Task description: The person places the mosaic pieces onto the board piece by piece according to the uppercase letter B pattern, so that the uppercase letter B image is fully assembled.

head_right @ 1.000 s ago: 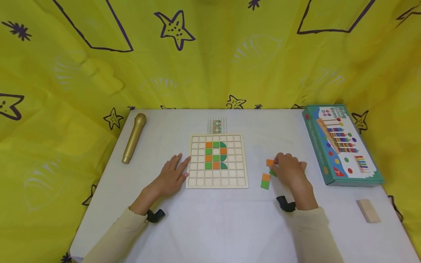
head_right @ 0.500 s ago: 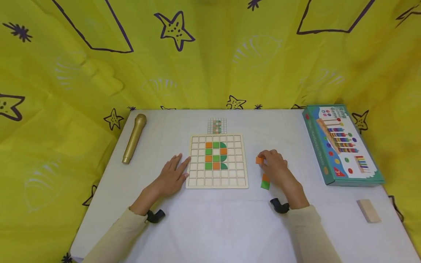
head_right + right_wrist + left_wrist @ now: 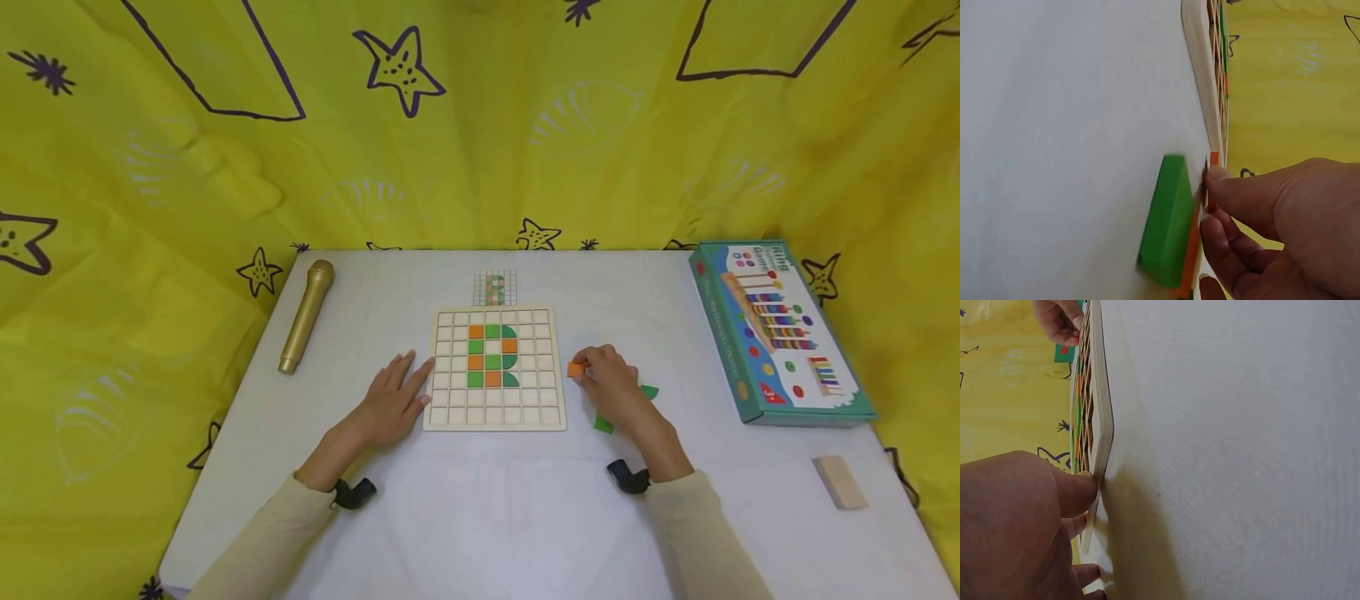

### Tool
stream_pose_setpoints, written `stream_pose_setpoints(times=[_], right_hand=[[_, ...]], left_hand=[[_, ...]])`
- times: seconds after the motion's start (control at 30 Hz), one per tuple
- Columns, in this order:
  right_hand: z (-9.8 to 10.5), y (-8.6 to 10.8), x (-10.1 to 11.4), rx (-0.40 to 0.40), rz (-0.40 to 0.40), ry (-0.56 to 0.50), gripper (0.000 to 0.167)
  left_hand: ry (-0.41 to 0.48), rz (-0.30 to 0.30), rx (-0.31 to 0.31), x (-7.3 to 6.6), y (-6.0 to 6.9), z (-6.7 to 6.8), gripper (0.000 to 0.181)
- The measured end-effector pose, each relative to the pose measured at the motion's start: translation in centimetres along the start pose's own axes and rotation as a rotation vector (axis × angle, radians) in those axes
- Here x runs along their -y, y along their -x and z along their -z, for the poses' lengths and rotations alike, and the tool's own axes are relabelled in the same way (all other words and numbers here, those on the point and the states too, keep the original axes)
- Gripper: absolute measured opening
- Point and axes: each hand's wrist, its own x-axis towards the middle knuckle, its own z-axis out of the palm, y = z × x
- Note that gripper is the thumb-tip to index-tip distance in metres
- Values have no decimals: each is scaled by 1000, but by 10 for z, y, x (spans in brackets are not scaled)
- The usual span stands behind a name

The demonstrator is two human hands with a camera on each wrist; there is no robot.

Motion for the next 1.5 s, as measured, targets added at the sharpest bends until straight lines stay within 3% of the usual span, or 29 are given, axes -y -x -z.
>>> stream_pose_setpoints(times=[0.3, 0.5, 0.77, 0.9, 1.07, 1.33, 1.5], right_hand=[[-15, 2, 37, -1, 69, -25, 30], [-43, 1, 66, -2, 174, -8, 27], [-77, -1, 94, -28, 257, 100, 21], [-84, -2, 100, -72, 300, 140, 9], [-86, -1, 105, -110, 377, 182, 11], [-86, -1, 107, -75, 368, 198, 12], [-79, 1, 100, -25, 355, 129, 14]], left_hand=[[4, -6, -5, 0, 0, 0, 63], [-2, 0, -4, 1, 0, 1, 63], [-7, 5, -9, 1, 0, 2, 63], [-5, 9, -6, 0, 0, 2, 63], [-1, 10, -6, 0, -1, 1, 63], [19, 11, -12, 0, 0, 0, 62], [9, 26, -3, 1, -1, -2, 63]])
